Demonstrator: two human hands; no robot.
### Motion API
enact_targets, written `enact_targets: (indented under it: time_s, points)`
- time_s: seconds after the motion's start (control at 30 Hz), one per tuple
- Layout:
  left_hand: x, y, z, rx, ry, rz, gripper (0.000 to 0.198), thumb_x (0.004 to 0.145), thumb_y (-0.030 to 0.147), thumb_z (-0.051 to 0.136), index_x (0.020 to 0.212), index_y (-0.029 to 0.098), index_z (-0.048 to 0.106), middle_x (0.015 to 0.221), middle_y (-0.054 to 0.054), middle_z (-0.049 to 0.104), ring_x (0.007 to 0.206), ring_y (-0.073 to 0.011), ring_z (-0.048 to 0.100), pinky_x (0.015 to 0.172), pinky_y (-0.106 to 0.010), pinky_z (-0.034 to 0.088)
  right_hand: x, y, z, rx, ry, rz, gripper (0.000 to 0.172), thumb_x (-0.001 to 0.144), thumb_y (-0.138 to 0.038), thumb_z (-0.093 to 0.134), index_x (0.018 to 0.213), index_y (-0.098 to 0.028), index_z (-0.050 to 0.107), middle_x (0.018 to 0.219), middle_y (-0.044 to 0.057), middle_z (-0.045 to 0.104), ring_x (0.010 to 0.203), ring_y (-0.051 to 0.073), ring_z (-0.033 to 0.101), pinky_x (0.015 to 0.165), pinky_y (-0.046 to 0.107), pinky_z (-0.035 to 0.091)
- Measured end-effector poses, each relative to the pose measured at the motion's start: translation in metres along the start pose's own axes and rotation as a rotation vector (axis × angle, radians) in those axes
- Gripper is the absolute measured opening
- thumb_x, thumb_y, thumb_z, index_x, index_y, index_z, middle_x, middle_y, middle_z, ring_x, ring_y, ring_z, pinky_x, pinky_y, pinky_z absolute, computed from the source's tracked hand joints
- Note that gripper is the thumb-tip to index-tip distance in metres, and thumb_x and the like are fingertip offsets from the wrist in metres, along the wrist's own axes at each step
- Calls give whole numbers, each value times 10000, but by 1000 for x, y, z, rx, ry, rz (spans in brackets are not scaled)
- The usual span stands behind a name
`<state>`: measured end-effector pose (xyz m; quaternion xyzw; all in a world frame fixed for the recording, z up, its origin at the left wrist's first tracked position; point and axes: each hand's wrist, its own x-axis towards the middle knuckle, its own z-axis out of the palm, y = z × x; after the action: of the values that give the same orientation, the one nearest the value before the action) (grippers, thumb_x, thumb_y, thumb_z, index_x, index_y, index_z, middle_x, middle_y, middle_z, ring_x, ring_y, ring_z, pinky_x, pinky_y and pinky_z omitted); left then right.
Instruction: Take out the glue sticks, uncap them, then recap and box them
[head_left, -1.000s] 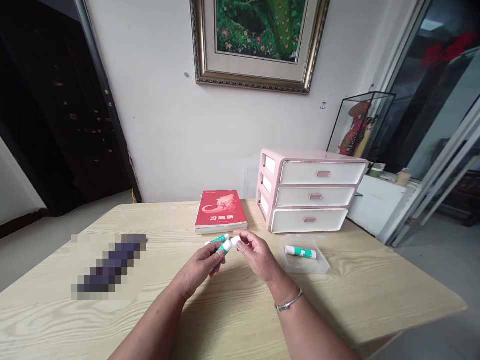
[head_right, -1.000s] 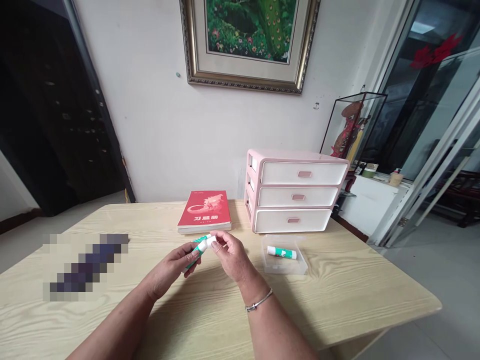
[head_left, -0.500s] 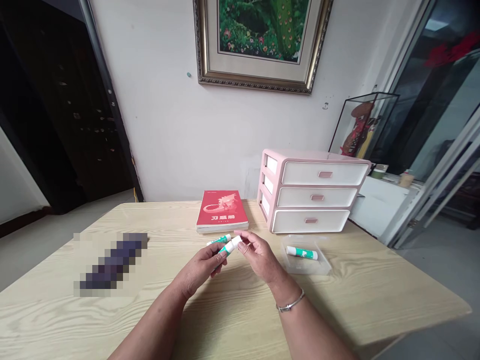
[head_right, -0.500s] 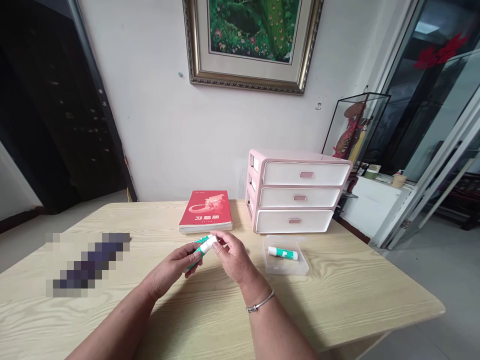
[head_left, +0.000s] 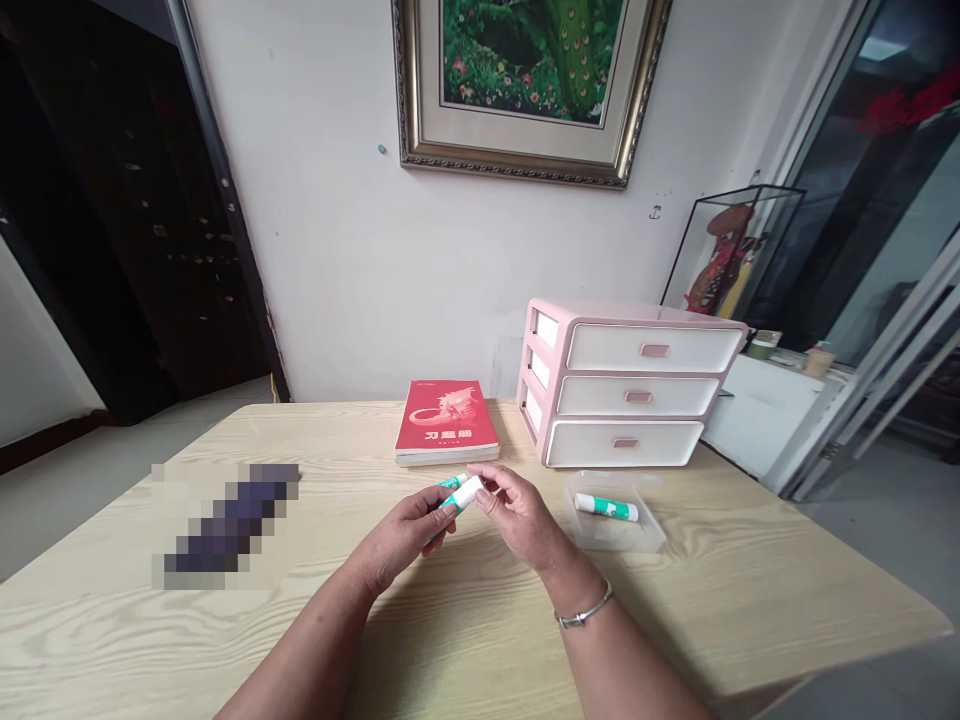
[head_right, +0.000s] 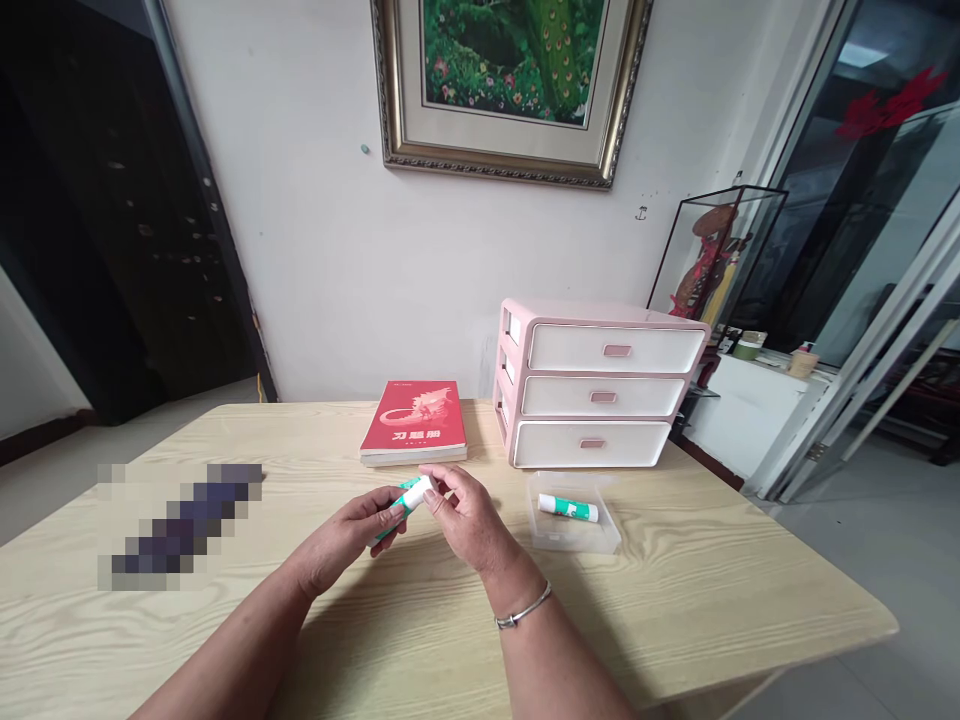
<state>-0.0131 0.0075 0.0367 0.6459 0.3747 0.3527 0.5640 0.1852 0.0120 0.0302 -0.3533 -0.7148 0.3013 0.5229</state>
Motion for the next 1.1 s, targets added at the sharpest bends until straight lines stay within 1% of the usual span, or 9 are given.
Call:
enact_targets:
  time_s: [0.23, 0.47, 0.67, 0.8, 0.9, 0.97, 1.03, 1.1]
  points:
    - [0, -5, -3, -1, -20, 14, 337, 868, 476, 586, 1003, 167, 591, 833, -20, 571, 628, -110, 452, 573, -247, 317, 0, 1, 1, -40, -2, -26, 307, 918, -319, 583, 1191, -202, 659, 1024, 73, 668, 870, 174, 596, 729, 279, 488]
    - [-1, -5, -3, 25, -34, 16, 344, 897, 469, 560, 1041, 158, 594, 835, -22, 560, 639, -111, 452, 578, -244, 329, -1, 1, 4, -6, -4, 26, 286, 907, -372, 604, 1108, -182, 677, 991, 76, 694, 835, 170, 612, 721, 281, 499]
    - [1, -8, -2, 68, -32, 31, 377, 893, 519, 556, 1020, 166, 597, 838, -20, 559, 644, -113, 450, 571, -239, 337, -1, 9, 7, 38, -4, 69, 321, 893, -426, 630, 1067, -160, 676, 916, 76, 719, 799, 175, 644, 755, 308, 522]
    - [1, -7, -1, 110, -38, 42, 401, 884, 551, 555, 999, 170, 608, 822, -13, 552, 643, -113, 445, 570, -236, 330, -1, 14, 9, 32, 8, 93, 328, 881, -473, 638, 970, -159, 671, 815, 53, 712, 721, 161, 636, 684, 283, 518]
    - [-1, -3, 2, 139, -38, 38, 415, 876, 569, 559, 983, 172, 619, 794, -4, 538, 640, -113, 435, 575, -235, 327, -2, 14, 9, -53, 42, 121, 341, 856, -509, 659, 865, -169, 647, 715, 25, 678, 624, 138, 587, 606, 260, 481]
    - [-2, -1, 3, 150, -36, 31, 420, 871, 575, 560, 975, 173, 625, 788, -5, 536, 643, -116, 435, 579, -234, 326, -3, 11, 8, -113, 44, 121, 353, 854, -527, 656, 827, -176, 630, 674, 12, 650, 592, 130, 555, 576, 254, 452]
    - [-2, -1, 3, 154, -34, 24, 423, 869, 575, 562, 977, 171, 626, 781, -6, 537, 640, -117, 436, 575, -233, 319, -3, 8, 6, -121, 20, 110, 349, 891, -524, 606, 873, -177, 637, 684, 10, 640, 608, 132, 553, 587, 255, 445]
    - [-1, -3, 2, 143, -31, 20, 426, 870, 571, 561, 992, 168, 622, 775, -7, 540, 628, -116, 433, 571, -234, 314, -3, 5, 4, -75, -12, 107, 346, 928, -500, 559, 1023, -179, 643, 743, 16, 648, 666, 141, 578, 637, 263, 463]
